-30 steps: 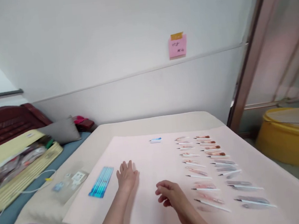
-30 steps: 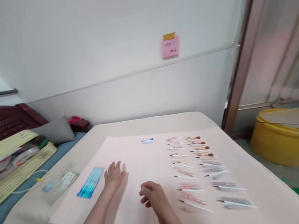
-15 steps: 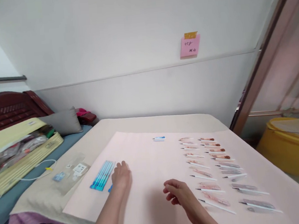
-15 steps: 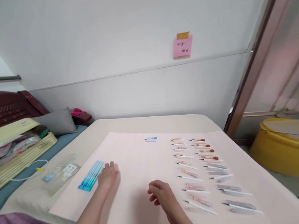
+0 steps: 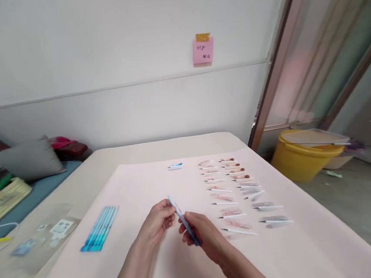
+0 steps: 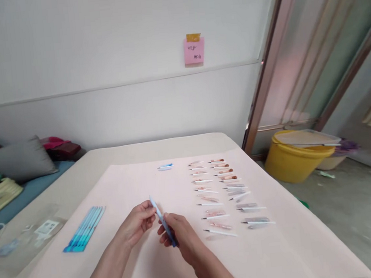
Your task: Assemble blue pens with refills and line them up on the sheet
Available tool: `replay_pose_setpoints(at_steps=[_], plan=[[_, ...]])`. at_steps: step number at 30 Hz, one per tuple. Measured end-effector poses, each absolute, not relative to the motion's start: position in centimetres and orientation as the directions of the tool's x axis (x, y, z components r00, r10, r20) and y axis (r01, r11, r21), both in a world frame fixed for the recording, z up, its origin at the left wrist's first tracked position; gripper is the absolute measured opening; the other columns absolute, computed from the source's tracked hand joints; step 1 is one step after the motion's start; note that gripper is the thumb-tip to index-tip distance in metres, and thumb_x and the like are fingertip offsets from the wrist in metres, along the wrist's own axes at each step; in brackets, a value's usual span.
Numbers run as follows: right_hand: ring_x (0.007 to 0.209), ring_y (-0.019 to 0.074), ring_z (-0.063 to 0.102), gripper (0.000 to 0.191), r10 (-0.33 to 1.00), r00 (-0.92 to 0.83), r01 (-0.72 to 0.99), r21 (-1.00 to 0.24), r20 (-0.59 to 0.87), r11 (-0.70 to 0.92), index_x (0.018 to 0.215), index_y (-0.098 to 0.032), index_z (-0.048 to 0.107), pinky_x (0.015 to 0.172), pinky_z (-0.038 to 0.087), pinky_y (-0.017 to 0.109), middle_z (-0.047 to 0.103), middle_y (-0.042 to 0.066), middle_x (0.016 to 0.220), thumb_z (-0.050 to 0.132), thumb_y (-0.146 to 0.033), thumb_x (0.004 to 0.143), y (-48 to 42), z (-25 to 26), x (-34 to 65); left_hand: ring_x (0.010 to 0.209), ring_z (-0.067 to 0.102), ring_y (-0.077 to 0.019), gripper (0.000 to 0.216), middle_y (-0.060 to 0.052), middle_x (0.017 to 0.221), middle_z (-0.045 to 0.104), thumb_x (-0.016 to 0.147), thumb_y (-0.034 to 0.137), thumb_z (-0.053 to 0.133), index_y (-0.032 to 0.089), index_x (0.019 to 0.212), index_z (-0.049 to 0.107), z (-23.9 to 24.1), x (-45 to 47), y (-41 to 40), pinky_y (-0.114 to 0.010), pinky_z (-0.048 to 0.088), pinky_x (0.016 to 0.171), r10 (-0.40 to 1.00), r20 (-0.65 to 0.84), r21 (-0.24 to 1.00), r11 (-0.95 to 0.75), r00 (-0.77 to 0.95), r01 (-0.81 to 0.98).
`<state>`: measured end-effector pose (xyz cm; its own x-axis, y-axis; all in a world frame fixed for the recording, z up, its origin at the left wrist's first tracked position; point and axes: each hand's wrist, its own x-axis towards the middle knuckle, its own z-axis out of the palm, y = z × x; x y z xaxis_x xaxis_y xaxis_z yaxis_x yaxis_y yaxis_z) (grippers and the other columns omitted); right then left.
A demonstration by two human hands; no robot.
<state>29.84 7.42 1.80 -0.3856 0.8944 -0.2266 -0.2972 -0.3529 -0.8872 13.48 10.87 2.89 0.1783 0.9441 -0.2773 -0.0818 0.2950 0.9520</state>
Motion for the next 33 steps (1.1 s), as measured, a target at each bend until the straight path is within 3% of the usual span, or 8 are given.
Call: replay_pose_setpoints(at_steps=[3, 6, 13, 17, 22, 27, 31, 33], plan=[[0.035, 0.0026, 0.026, 0.030, 0.864, -0.445, -0.384, -0.820, -0.238, -0.424, 0.080, -0.014, 0.055, 0.038, 0.016, 0.020, 0.042, -0.006, 0.051, 0.045, -0.043, 0.082, 7.1, 1.9, 29.6, 0.061, 0.055, -0.0086, 0.017, -0.004, 0.076, 0.061, 0.070, 0.026, 0.065, 0.015, 0.082, 0.061, 3.6, 14.9, 9.9, -0.022, 0.043, 0.062, 0.951, -0.225, 0.918, 0.280, 0.214, -0.280], [0.036, 0.0026, 0.017, 0.024, 0.883, -0.388, -0.332, -0.853, -0.266, -0.403, 0.073, -0.016, 0.050, 0.039, 0.009, 0.021, 0.034, -0.008, 0.047, 0.045, -0.037, 0.082, 7.1, 2.1, 29.2, 0.076, 0.060, -0.0137, 0.025, -0.009, 0.091, 0.065, 0.070, 0.025, 0.066, 0.015, 0.093, 0.063, 3.6, 15.3, 9.6, -0.030, 0.045, 0.079, 0.962, -0.220, 0.867, 0.268, 0.160, -0.421], [0.041, 0.0057, 0.028, 0.019, 0.967, -0.193, 0.093, -0.984, -0.165, -0.150, 0.063, -0.018, 0.045, 0.043, 0.020, 0.021, 0.035, -0.007, 0.043, 0.043, -0.027, 0.079, 7.2, 2.0, 28.4, 0.067, 0.061, -0.0149, 0.022, -0.007, 0.075, 0.065, 0.068, 0.033, 0.069, 0.014, 0.073, 0.060, 3.3, 15.4, 9.6, -0.030, 0.048, 0.072, 0.963, -0.268, 0.903, 0.244, -0.019, -0.353], [0.041, 0.0067, 0.030, 0.020, 0.964, -0.194, 0.129, -0.979, -0.180, -0.156, 0.065, -0.018, 0.046, 0.044, 0.022, 0.021, 0.037, -0.007, 0.043, 0.040, -0.030, 0.080, 7.3, 1.9, 28.6, 0.085, 0.062, -0.0183, 0.025, -0.011, 0.089, 0.066, 0.070, 0.026, 0.067, 0.016, 0.092, 0.062, 3.8, 15.4, 9.5, -0.033, 0.046, 0.082, 0.962, -0.261, 0.834, 0.265, 0.078, -0.483], [0.041, 0.0067, 0.029, 0.019, 0.960, -0.222, 0.147, -0.979, -0.171, -0.141, 0.065, -0.018, 0.046, 0.044, 0.022, 0.021, 0.037, -0.007, 0.043, 0.041, -0.029, 0.080, 7.1, 2.0, 28.6, 0.069, 0.062, -0.0162, 0.021, -0.007, 0.075, 0.065, 0.067, 0.031, 0.070, 0.014, 0.075, 0.062, 3.6, 15.1, 9.6, -0.029, 0.048, 0.069, 0.969, -0.236, 0.949, 0.213, -0.072, -0.233], [0.042, 0.0069, 0.030, 0.021, 0.963, -0.213, 0.153, -0.979, -0.167, -0.136, 0.065, -0.018, 0.047, 0.044, 0.023, 0.022, 0.037, -0.007, 0.043, 0.041, -0.031, 0.081, 7.1, 1.9, 28.7, 0.082, 0.063, -0.0189, 0.031, -0.012, 0.090, 0.067, 0.068, 0.027, 0.069, 0.015, 0.095, 0.063, 3.6, 15.0, 9.6, -0.032, 0.047, 0.076, 0.952, -0.287, 0.846, 0.303, 0.105, -0.438], [0.042, 0.0070, 0.030, 0.019, 0.956, -0.234, 0.155, -0.978, -0.176, -0.142, 0.066, -0.018, 0.048, 0.045, 0.024, 0.022, 0.038, -0.007, 0.043, 0.042, -0.029, 0.080, 7.0, 1.8, 28.8, 0.068, 0.062, -0.0167, 0.025, -0.010, 0.077, 0.067, 0.067, 0.034, 0.069, 0.013, 0.080, 0.064, 3.6, 15.0, 9.5, -0.029, 0.047, 0.066, 0.963, -0.270, 0.931, 0.261, -0.001, -0.255], [0.042, 0.0069, 0.030, 0.019, 0.955, -0.232, 0.158, -0.976, -0.182, -0.148, 0.066, -0.018, 0.048, 0.045, 0.024, 0.022, 0.038, -0.007, 0.043, 0.041, -0.028, 0.081, 7.1, 1.8, 28.8, 0.068, 0.062, -0.0160, 0.027, -0.010, 0.079, 0.067, 0.068, 0.038, 0.067, 0.013, 0.079, 0.064, 3.6, 15.0, 9.5, -0.029, 0.047, 0.066, 0.961, -0.277, 0.925, 0.267, 0.004, -0.270]])
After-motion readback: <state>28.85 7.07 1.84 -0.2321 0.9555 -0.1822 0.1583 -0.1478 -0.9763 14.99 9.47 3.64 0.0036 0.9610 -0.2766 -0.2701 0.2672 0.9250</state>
